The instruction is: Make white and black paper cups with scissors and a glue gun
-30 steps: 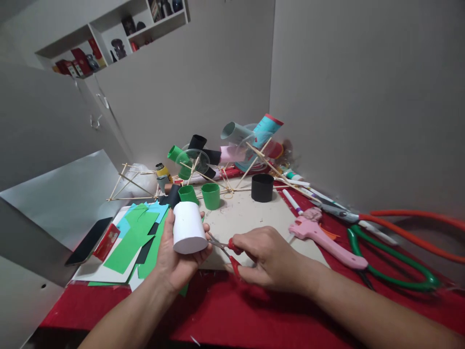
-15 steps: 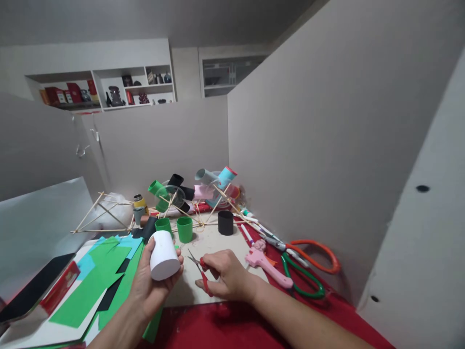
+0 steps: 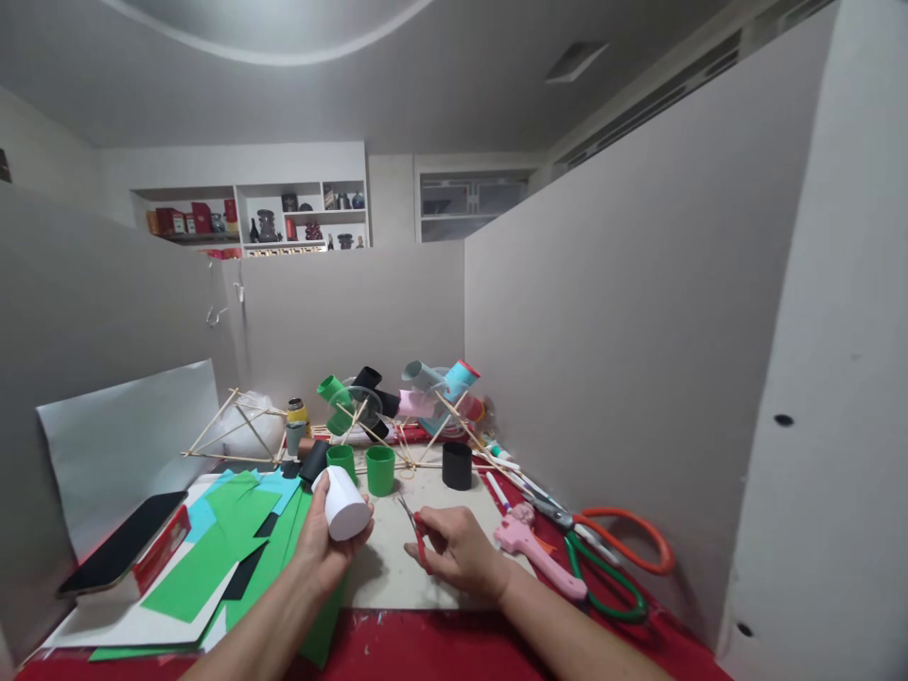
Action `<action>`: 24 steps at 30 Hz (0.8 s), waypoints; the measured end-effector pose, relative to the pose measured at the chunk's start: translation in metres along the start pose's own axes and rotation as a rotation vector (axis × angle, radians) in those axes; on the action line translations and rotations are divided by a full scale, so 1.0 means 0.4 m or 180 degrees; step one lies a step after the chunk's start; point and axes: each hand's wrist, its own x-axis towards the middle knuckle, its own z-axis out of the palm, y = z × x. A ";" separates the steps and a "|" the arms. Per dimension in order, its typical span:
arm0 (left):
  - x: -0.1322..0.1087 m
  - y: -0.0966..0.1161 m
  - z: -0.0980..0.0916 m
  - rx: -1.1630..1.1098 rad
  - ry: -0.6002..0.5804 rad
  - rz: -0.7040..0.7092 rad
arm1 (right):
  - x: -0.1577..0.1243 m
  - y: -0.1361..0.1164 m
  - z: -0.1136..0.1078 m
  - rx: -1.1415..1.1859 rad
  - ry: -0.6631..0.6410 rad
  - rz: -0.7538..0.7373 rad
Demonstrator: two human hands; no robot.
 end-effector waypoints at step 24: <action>-0.006 -0.029 0.004 0.0435 0.0112 -0.0100 | -0.005 -0.012 -0.004 -0.0319 -0.0008 -0.0242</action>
